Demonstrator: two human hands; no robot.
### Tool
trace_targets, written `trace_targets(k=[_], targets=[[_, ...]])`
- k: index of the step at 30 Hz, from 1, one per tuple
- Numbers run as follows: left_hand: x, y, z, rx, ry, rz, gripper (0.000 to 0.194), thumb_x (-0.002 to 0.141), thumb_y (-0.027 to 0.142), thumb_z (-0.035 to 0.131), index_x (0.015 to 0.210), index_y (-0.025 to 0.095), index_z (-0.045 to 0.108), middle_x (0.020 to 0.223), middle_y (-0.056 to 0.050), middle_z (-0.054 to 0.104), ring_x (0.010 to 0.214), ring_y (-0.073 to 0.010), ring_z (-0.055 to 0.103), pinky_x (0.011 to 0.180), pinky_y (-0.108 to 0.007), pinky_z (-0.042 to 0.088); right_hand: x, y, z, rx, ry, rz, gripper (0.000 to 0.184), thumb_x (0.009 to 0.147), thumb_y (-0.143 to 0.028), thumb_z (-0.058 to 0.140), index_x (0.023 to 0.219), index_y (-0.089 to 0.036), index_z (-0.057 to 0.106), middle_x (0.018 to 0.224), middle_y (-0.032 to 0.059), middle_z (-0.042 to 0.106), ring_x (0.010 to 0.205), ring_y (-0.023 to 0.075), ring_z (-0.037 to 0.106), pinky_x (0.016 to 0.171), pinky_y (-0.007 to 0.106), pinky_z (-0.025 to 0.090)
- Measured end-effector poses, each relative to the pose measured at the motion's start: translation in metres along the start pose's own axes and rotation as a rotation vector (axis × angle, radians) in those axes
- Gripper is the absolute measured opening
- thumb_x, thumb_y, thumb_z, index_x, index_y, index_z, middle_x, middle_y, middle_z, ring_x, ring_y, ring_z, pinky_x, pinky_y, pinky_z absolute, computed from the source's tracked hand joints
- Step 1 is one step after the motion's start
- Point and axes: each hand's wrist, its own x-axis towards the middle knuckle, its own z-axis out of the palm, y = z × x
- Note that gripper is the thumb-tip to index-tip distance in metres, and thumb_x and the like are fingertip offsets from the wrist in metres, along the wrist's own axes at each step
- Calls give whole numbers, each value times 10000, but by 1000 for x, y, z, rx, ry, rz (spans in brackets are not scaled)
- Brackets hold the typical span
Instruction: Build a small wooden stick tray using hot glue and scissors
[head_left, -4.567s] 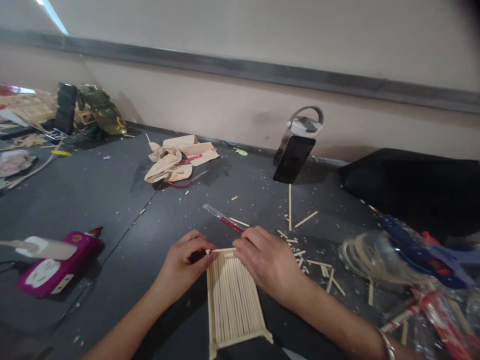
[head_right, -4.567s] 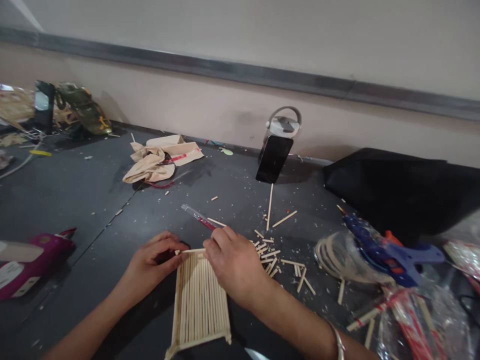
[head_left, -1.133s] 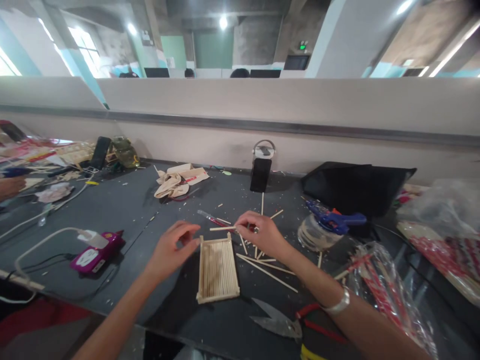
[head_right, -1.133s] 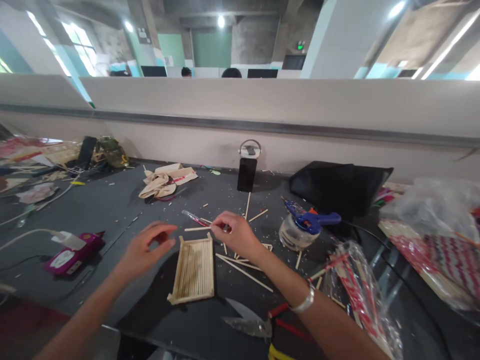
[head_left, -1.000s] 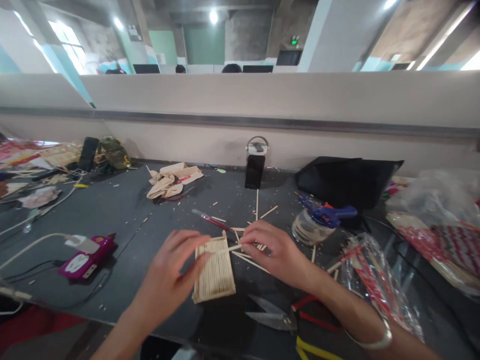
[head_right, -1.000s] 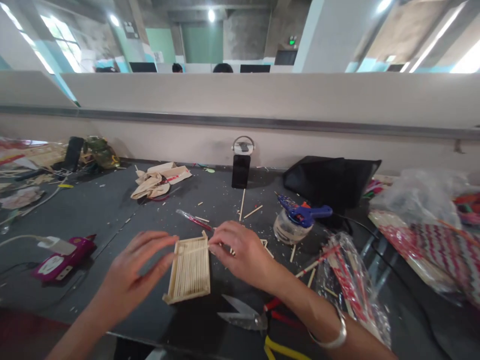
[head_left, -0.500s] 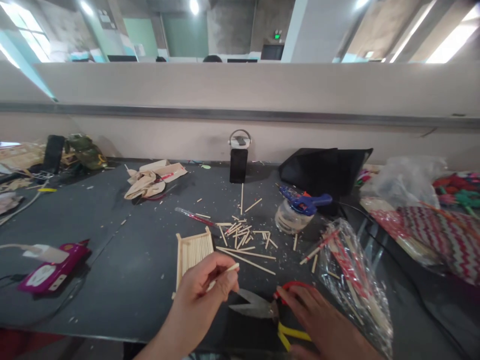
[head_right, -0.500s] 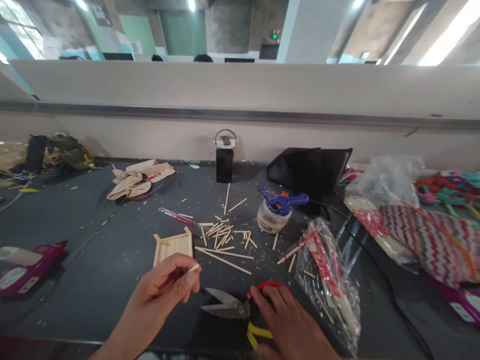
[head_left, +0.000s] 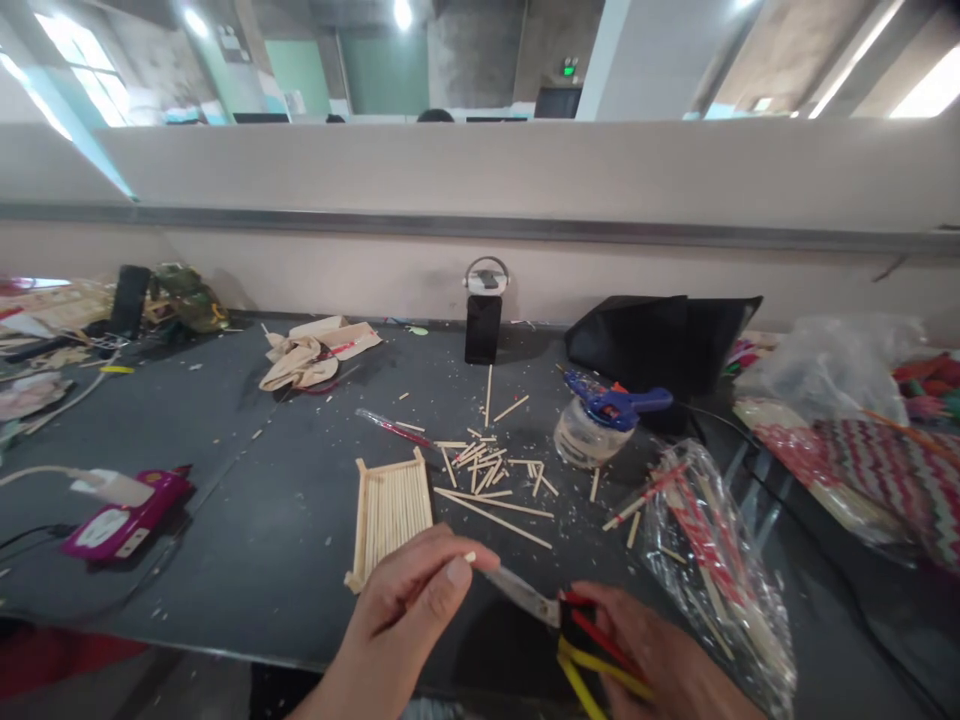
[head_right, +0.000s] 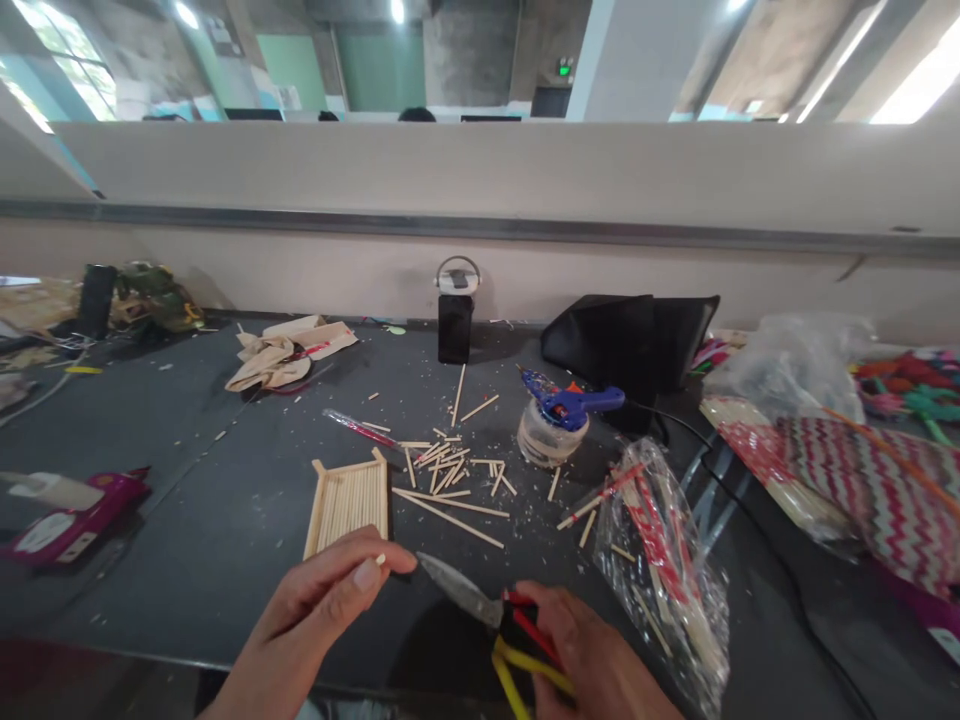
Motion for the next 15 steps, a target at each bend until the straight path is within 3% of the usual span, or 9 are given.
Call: trace_targets(k=[3, 7, 9, 11, 15], targets=[[-3, -4, -1, -24, 21, -4, 289, 903, 450, 484, 894, 273, 712, 753, -20, 531, 636, -140, 453, 565, -252, 358, -2, 2, -6, 368, -113, 229, 482, 758, -162, 613, 1209, -281, 492, 853, 28, 677, 735, 195, 705, 644, 282, 595], [-2, -7, 0, -61, 37, -5, 300, 909, 447, 479, 878, 247, 701, 743, -23, 530, 647, -141, 445, 565, -252, 348, -7, -6, 0, 731, -34, 395, 502, 819, -358, 639, 1272, -295, 432, 890, 65, 668, 747, 230, 697, 624, 337, 594], [-2, -5, 1, -65, 30, -1, 301, 907, 447, 483, 872, 237, 696, 730, -22, 528, 631, -139, 433, 555, -251, 342, -5, -15, 7, 883, -5, 356, 495, 878, -432, 551, 1320, -319, 361, 899, 75, 660, 706, 224, 692, 579, 345, 589], [-1, -2, 2, -59, 22, 10, 293, 906, 441, 488, 873, 234, 693, 718, -17, 522, 613, -134, 423, 544, -249, 338, 3, -26, 11, 922, -6, 208, 476, 892, -434, 519, 1322, -332, 342, 978, 93, 649, 766, 235, 694, 625, 369, 591], [-1, 4, 4, -30, 14, 58, 275, 907, 420, 498, 869, 226, 691, 734, -22, 556, 633, -141, 470, 567, -249, 367, 29, -52, -1, 486, 37, -12, 383, 849, -248, 580, 1196, -323, 434, 932, 47, 605, 799, 208, 645, 707, 350, 563]])
